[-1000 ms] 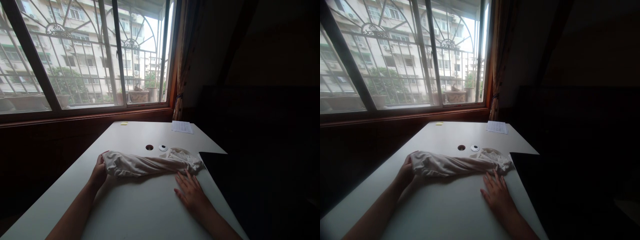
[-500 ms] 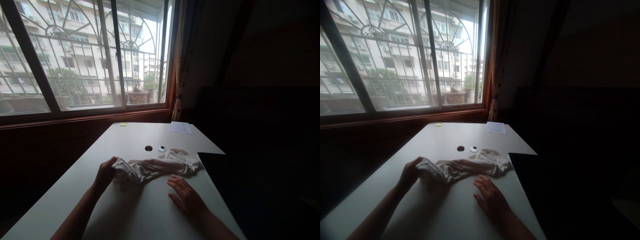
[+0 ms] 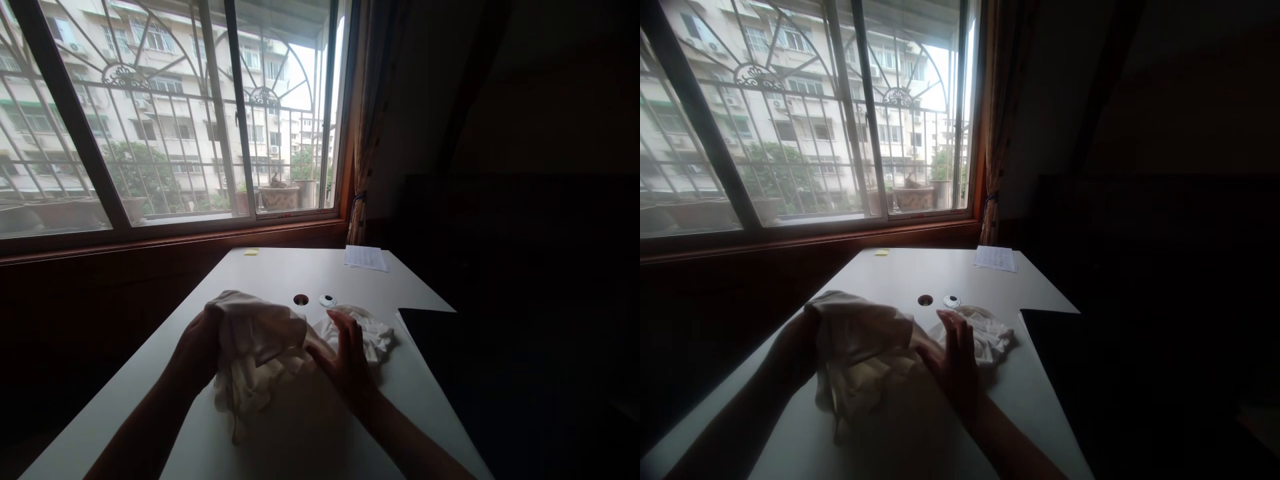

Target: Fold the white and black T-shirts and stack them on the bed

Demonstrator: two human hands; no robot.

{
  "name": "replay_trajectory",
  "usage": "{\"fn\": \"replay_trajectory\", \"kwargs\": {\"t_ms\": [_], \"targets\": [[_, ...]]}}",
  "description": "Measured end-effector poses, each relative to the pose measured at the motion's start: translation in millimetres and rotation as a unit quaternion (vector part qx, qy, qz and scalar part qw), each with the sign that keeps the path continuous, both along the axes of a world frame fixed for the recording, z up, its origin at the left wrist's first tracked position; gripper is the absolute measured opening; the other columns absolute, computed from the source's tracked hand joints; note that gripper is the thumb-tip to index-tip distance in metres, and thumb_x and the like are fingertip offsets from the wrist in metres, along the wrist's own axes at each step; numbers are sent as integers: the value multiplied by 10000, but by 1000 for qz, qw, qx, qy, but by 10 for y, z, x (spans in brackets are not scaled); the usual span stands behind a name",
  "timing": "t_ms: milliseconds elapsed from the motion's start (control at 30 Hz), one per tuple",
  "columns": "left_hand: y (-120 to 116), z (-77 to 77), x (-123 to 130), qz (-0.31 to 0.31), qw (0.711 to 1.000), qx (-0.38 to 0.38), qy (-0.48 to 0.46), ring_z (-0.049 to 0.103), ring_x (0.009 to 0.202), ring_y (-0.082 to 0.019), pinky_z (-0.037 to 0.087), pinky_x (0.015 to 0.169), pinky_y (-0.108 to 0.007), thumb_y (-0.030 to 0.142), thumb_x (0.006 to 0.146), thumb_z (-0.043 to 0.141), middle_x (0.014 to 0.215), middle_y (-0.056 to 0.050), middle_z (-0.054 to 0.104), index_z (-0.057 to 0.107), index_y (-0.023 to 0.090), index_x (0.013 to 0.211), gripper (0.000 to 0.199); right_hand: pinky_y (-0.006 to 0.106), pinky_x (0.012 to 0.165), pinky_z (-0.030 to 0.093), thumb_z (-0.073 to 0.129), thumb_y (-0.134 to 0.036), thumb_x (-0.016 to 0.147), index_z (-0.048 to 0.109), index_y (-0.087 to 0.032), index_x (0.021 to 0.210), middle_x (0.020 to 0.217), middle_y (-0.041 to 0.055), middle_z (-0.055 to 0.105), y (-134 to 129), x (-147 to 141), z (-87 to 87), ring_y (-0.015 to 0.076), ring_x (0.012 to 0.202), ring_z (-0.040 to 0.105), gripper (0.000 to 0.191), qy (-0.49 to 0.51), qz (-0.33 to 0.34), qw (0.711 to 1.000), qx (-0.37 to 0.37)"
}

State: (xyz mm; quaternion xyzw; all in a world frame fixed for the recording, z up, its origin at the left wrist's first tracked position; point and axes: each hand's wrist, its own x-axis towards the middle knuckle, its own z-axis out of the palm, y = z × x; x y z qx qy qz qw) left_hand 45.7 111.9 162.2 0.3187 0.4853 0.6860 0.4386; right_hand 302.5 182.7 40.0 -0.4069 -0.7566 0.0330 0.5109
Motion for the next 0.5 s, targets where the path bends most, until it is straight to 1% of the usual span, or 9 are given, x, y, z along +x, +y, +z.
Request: {"fn": "replay_trajectory", "kwargs": {"t_ms": [67, 133, 167, 200, 233, 300, 333, 400, 500], "targets": [[4, -20, -117, -16, 1000, -23, -12, 708, 833, -288, 574, 715, -341, 494, 615, 875, 774, -51, 731, 709, 149, 883, 467, 511, 1068, 416, 672, -423, 916, 560, -261, 1359, 1234, 104, 646, 100, 22, 57, 317, 1213, 537, 485, -60, 52, 994, -71], [24, -52, -257, -33, 999, -20, -22, 716, 882, -323, 588, 751, -382, 522, 625, 867, 813, -72, 753, 722, 154, 910, 487, 428, 946, 481, 660, -366, 919, 694, -243, 1153, 999, 62, 720, 195, 76, 68, 277, 1036, 621, 266, -111, 129, 971, -165], [34, -66, -329, -40, 999, -19, -24, 717, 900, -337, 592, 768, -401, 529, 634, 860, 828, -83, 762, 730, 154, 913, 486, 380, 867, 499, 649, -334, 919, 725, -229, 1034, 905, 47, 725, 233, 108, 65, 251, 938, 644, 173, -125, 161, 958, -202], [43, -79, -401, -44, 999, -21, -24, 718, 916, -350, 596, 782, -414, 530, 645, 852, 839, -95, 768, 737, 152, 910, 475, 342, 797, 501, 630, -301, 920, 731, -214, 929, 845, 38, 720, 262, 142, 67, 227, 854, 651, 133, -131, 180, 948, -226], [48, -88, -473, -44, 998, -26, -22, 717, 932, -359, 599, 793, -422, 526, 658, 845, 848, -105, 773, 745, 149, 906, 462, 317, 746, 494, 603, -272, 925, 721, -204, 849, 813, 34, 714, 278, 176, 80, 208, 793, 648, 156, -133, 189, 944, -237], [46, -95, -616, -31, 998, -43, -15, 716, 962, -370, 606, 814, -430, 518, 680, 833, 865, -119, 781, 755, 141, 909, 448, 296, 719, 482, 536, -240, 948, 700, -197, 821, 821, 33, 711, 278, 244, 162, 192, 773, 645, 212, -123, 189, 946, -231], [40, -94, -688, -25, 999, -46, -10, 713, 987, -373, 607, 830, -434, 520, 691, 827, 886, -123, 785, 758, 138, 926, 454, 294, 735, 482, 506, -236, 962, 700, -199, 864, 850, 34, 714, 264, 276, 240, 192, 799, 650, 221, -108, 184, 951, -222], [23, -80, -834, -22, 999, -37, -3, 700, 1042, -385, 609, 861, -447, 533, 693, 826, 925, -123, 789, 761, 143, 952, 473, 289, 746, 485, 469, -250, 984, 697, -207, 961, 890, 30, 718, 212, 332, 470, 190, 825, 656, 233, -60, 173, 964, -193], [21, -29, -1026, -26, 1000, 1, 14, 687, 1075, -410, 623, 854, -447, 518, 630, 879, 896, -107, 794, 772, 176, 904, 451, 271, 686, 488, 496, -323, 992, 693, -216, 1025, 867, 12, 720, 93, 391, 938, 179, 767, 659, 227, 26, 145, 979, -144]]}}
